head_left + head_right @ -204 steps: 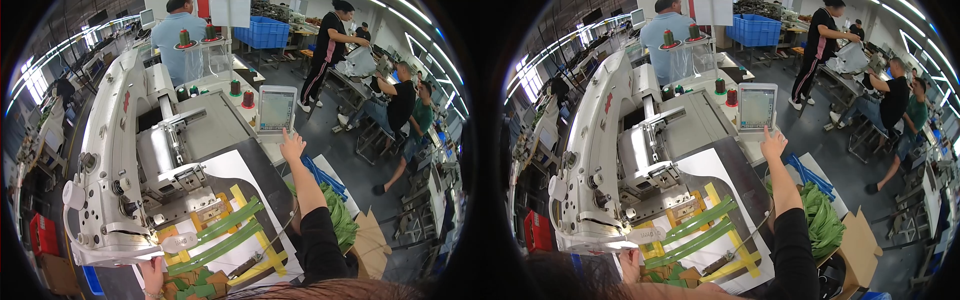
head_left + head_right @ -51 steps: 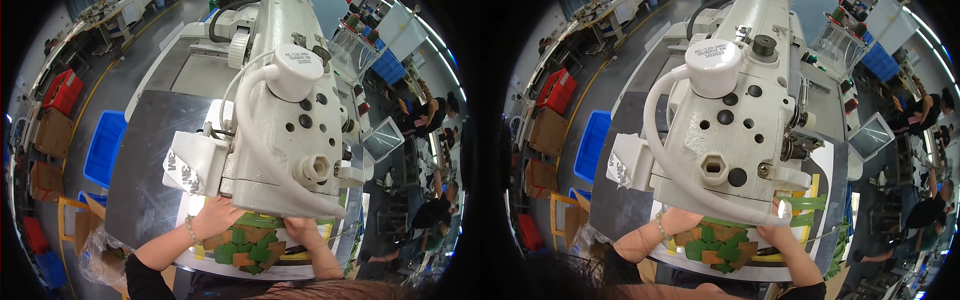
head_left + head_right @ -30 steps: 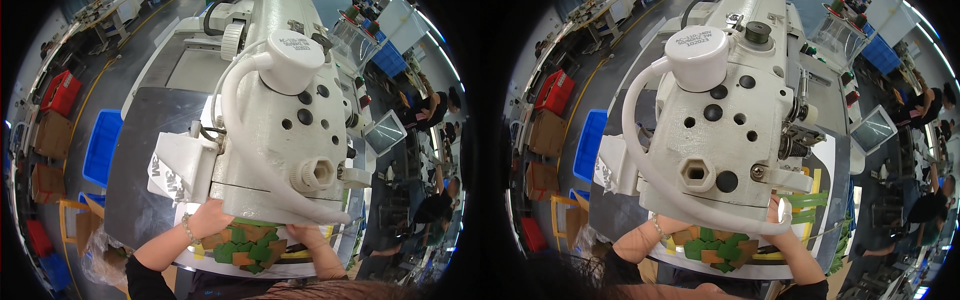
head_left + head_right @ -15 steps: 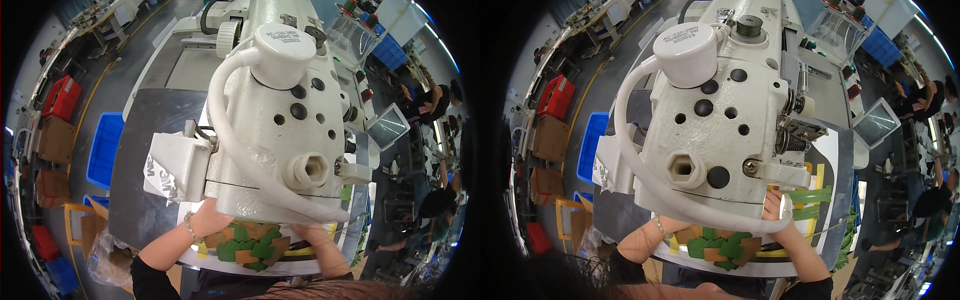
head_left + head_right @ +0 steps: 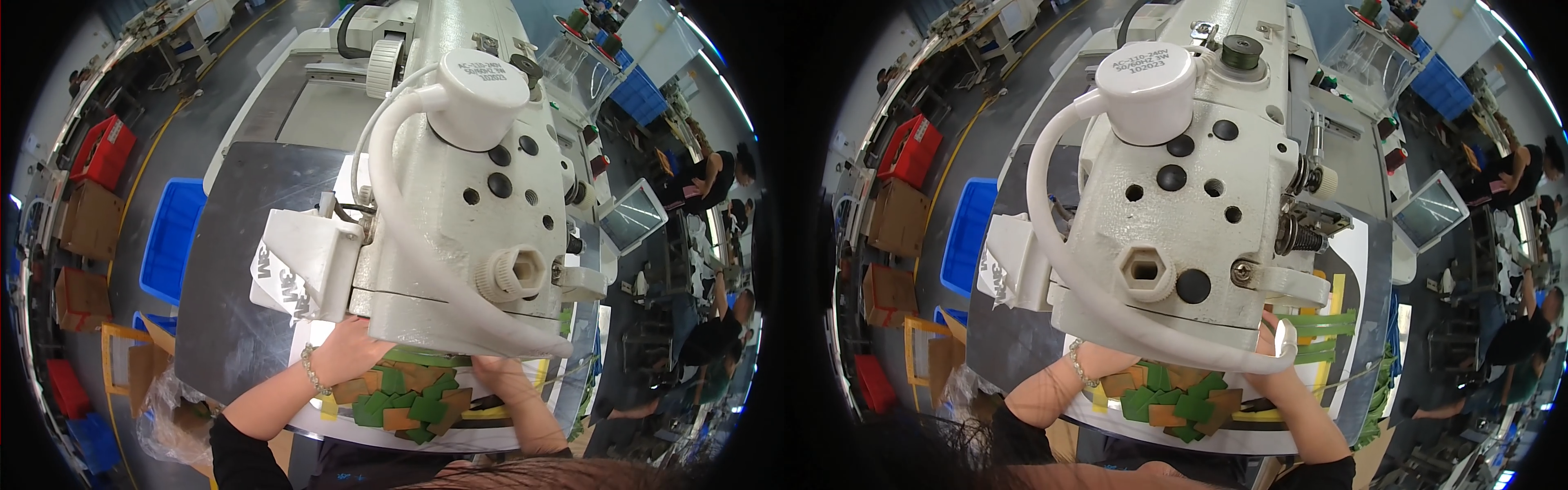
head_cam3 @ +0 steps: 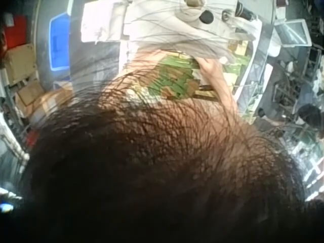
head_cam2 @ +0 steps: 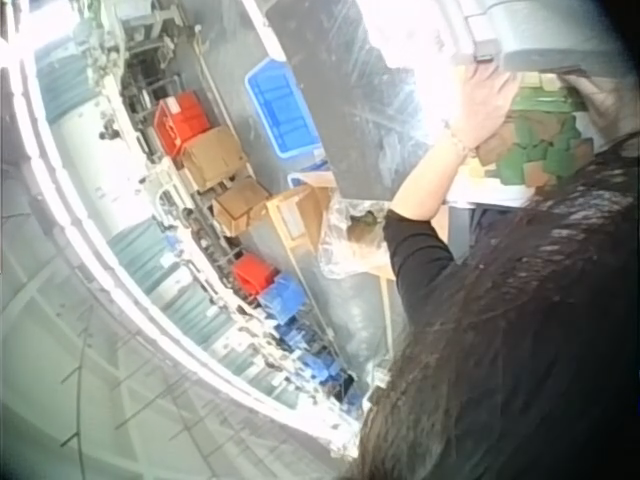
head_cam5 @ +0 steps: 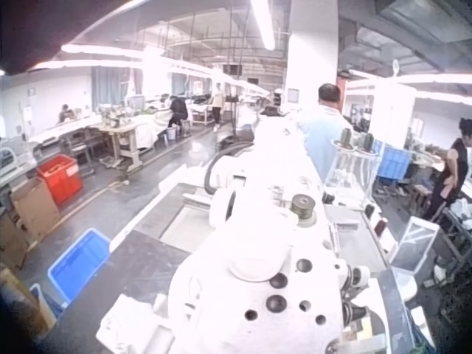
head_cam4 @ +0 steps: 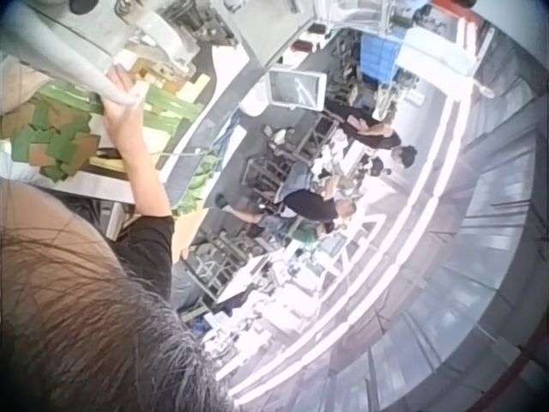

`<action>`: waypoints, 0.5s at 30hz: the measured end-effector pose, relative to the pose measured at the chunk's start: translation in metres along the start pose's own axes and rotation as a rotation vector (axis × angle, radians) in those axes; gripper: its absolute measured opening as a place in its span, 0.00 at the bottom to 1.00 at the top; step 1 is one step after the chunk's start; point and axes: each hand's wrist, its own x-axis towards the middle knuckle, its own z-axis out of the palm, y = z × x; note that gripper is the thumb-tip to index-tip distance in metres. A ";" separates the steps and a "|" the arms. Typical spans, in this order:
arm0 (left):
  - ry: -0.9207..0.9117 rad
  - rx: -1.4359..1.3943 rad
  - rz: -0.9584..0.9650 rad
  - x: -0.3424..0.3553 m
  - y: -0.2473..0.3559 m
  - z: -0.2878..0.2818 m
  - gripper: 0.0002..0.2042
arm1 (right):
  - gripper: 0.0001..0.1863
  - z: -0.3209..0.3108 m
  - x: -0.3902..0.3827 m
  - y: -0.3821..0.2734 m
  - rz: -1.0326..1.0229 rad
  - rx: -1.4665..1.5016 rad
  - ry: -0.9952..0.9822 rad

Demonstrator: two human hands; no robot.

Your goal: Sewing pieces of leather and fabric together using an industrial sewing machine.

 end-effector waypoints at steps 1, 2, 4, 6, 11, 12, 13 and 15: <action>-0.051 0.009 -0.012 -0.002 -0.001 0.003 0.11 | 0.22 0.000 -0.001 0.001 -0.003 -0.001 -0.001; -0.049 0.010 -0.015 -0.004 -0.002 0.004 0.11 | 0.22 0.000 -0.002 0.002 0.010 0.005 -0.020; -0.079 0.051 -0.029 -0.006 -0.002 0.006 0.10 | 0.22 -0.001 0.001 0.000 0.021 0.011 -0.040; -0.054 0.041 -0.016 -0.005 -0.002 0.005 0.09 | 0.16 -0.007 0.008 -0.007 -0.072 -0.101 0.028; 0.013 0.018 -0.012 -0.003 -0.002 0.005 0.08 | 0.15 -0.006 0.008 -0.007 -0.046 -0.082 0.020; -0.002 0.045 -0.004 -0.004 -0.002 0.005 0.08 | 0.14 -0.005 0.007 -0.006 -0.038 -0.080 0.024; -0.017 0.072 0.004 -0.004 -0.002 0.006 0.08 | 0.14 -0.004 0.004 -0.004 -0.039 -0.082 0.023; 0.014 0.074 0.017 -0.002 -0.002 0.005 0.08 | 0.22 0.000 -0.003 0.001 0.042 -0.035 -0.034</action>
